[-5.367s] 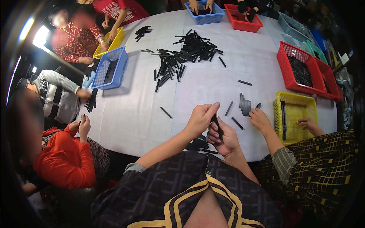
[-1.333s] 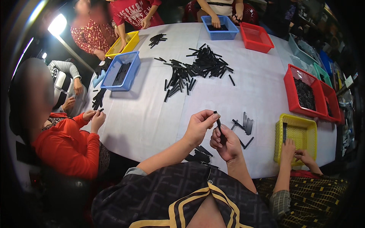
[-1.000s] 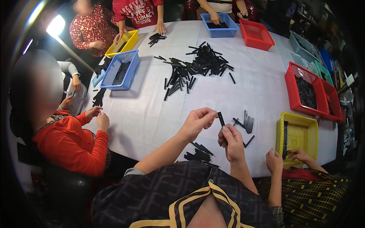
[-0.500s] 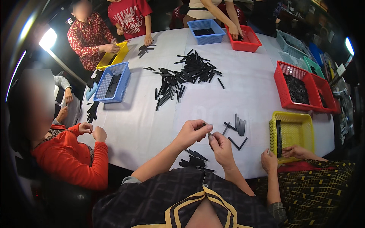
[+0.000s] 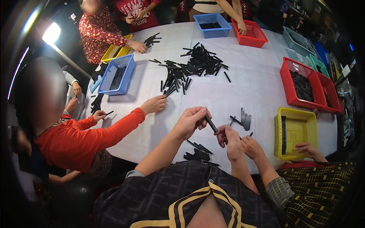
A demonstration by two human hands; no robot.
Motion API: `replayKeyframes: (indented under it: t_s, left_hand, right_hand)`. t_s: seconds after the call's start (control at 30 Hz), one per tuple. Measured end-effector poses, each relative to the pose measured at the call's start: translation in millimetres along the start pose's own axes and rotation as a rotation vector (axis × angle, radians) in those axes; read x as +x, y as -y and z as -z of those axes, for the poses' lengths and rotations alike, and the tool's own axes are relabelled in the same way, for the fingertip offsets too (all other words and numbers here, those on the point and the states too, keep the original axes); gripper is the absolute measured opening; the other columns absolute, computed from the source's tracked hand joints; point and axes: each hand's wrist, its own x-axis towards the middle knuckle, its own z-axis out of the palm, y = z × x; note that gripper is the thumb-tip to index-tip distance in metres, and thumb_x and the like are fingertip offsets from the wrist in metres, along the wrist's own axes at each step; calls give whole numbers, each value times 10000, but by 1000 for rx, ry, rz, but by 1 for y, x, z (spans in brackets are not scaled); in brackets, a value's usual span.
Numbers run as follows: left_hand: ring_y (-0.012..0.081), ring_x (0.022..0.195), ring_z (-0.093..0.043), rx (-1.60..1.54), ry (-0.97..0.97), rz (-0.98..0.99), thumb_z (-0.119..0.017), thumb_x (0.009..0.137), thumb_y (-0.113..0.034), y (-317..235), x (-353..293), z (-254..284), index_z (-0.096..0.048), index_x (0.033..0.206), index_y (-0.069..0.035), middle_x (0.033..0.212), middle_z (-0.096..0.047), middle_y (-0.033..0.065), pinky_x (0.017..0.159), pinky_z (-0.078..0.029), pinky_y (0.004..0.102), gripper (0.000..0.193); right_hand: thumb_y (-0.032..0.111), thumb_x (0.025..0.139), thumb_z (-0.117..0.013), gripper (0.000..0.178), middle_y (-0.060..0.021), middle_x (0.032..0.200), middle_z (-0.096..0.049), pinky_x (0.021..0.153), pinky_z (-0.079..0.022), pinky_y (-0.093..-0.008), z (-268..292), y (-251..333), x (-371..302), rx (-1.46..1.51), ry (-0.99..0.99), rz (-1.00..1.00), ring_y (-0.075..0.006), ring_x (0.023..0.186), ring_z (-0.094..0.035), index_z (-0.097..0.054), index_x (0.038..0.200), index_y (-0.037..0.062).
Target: The person assembles small black plastic components by hand at a shared table. They pick up individual pieces, fit them together, and place the assembled units into a yellow basket while other workers perform similar tasks nearby.
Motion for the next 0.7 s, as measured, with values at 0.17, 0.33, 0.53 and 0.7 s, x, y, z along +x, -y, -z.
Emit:
replayKeyframes:
  t_s: [0.17, 0.33, 0.53, 0.7]
  left_hand:
    - [71, 553, -457, 6, 23, -14, -465, 939, -276, 2, -4, -5, -594, 865, 2, 622, -511, 10, 511, -358, 203, 315]
    - [55, 535, -430, 274, -92, -161, -465, 940, -279, 12, -4, -14, -567, 911, 3, 615, -492, 0, 488, -336, 200, 301]
    - [52, 449, -379, 346, -174, -63, -473, 935, -298, 34, 7, 1, -521, 737, -10, 544, -453, -15, 409, -279, 214, 353]
    - [103, 456, -455, 482, -342, 38, -481, 913, -329, 60, 24, 47, -571, 718, -11, 534, -503, 38, 446, -347, 260, 384]
  right_hand:
    - [290, 948, -405, 328, 38, 573, -412, 447, -262, -181, -12, 2, 1, 67, 106, -133, -34, 494, -343, -524, 766, 45]
    - [242, 936, -437, 295, 47, 547, -388, 434, -241, -196, -15, -6, 4, 21, 31, -114, -28, 477, -320, -508, 726, 47]
    - [217, 926, -447, 310, 44, 523, -381, 439, -243, -213, -11, -25, 2, -219, -67, -85, -35, 478, -320, -484, 676, 38]
    - [224, 910, -471, 316, 14, 517, -396, 451, -281, -248, 11, -53, 10, -382, -175, -89, -63, 478, -357, -491, 661, 29]
